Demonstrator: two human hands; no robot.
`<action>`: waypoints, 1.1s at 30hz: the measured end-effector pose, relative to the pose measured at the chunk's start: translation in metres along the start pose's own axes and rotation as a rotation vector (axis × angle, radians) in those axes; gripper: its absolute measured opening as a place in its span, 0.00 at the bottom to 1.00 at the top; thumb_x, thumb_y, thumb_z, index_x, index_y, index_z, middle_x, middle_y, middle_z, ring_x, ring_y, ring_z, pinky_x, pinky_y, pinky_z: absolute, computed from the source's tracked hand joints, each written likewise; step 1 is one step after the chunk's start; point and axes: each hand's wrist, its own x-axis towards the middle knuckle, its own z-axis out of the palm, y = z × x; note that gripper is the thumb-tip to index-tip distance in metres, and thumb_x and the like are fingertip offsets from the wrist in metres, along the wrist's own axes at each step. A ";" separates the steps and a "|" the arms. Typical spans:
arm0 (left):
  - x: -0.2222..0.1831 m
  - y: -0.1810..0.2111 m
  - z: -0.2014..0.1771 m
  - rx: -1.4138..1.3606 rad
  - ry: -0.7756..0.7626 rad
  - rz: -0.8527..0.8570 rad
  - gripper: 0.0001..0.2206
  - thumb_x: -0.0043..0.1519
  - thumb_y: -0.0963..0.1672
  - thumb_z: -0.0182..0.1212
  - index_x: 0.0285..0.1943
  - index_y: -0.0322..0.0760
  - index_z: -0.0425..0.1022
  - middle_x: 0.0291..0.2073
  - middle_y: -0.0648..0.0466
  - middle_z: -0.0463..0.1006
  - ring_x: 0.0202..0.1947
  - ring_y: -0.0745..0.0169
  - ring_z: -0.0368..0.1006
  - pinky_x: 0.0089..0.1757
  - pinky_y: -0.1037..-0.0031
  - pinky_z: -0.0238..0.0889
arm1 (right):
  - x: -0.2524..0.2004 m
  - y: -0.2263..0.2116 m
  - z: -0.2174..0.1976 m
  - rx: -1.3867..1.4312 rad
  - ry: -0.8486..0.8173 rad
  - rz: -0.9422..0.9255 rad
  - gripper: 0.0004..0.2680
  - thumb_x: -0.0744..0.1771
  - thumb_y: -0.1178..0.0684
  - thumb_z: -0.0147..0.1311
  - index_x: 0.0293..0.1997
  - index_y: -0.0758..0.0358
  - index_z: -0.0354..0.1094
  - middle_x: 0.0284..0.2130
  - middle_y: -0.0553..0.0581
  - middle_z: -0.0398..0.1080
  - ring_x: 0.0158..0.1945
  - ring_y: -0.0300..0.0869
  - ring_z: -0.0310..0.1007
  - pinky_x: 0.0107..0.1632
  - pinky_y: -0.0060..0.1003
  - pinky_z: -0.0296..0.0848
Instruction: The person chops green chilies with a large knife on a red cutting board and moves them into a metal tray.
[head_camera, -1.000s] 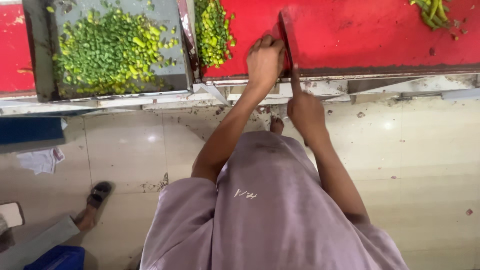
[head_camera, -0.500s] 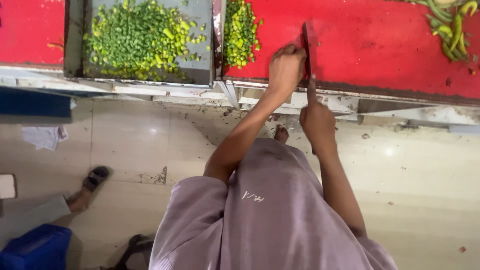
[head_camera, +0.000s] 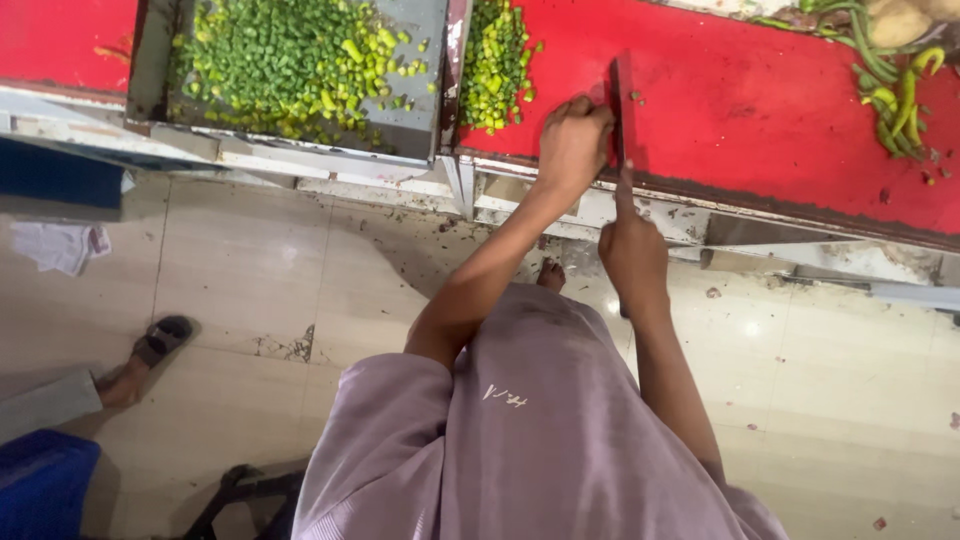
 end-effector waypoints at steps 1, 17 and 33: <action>0.001 0.001 0.002 -0.002 0.015 0.008 0.05 0.54 0.39 0.64 0.37 0.39 0.81 0.36 0.47 0.78 0.44 0.42 0.74 0.48 0.55 0.68 | -0.006 -0.002 0.000 -0.009 -0.065 0.083 0.32 0.63 0.63 0.49 0.79 0.64 0.44 0.17 0.69 0.68 0.20 0.62 0.70 0.25 0.58 0.67; 0.000 -0.003 -0.016 0.117 0.008 0.157 0.09 0.46 0.37 0.62 0.33 0.42 0.80 0.35 0.49 0.79 0.44 0.44 0.75 0.46 0.56 0.64 | -0.008 -0.004 -0.002 -0.053 -0.214 0.238 0.33 0.65 0.61 0.47 0.81 0.49 0.39 0.22 0.73 0.71 0.27 0.65 0.73 0.35 0.60 0.70; -0.005 -0.012 -0.017 0.178 0.020 0.134 0.10 0.48 0.38 0.63 0.37 0.43 0.81 0.38 0.48 0.78 0.46 0.44 0.73 0.45 0.55 0.61 | 0.011 0.003 0.021 -0.138 0.009 0.009 0.33 0.63 0.62 0.50 0.80 0.59 0.44 0.19 0.66 0.70 0.22 0.59 0.72 0.28 0.56 0.70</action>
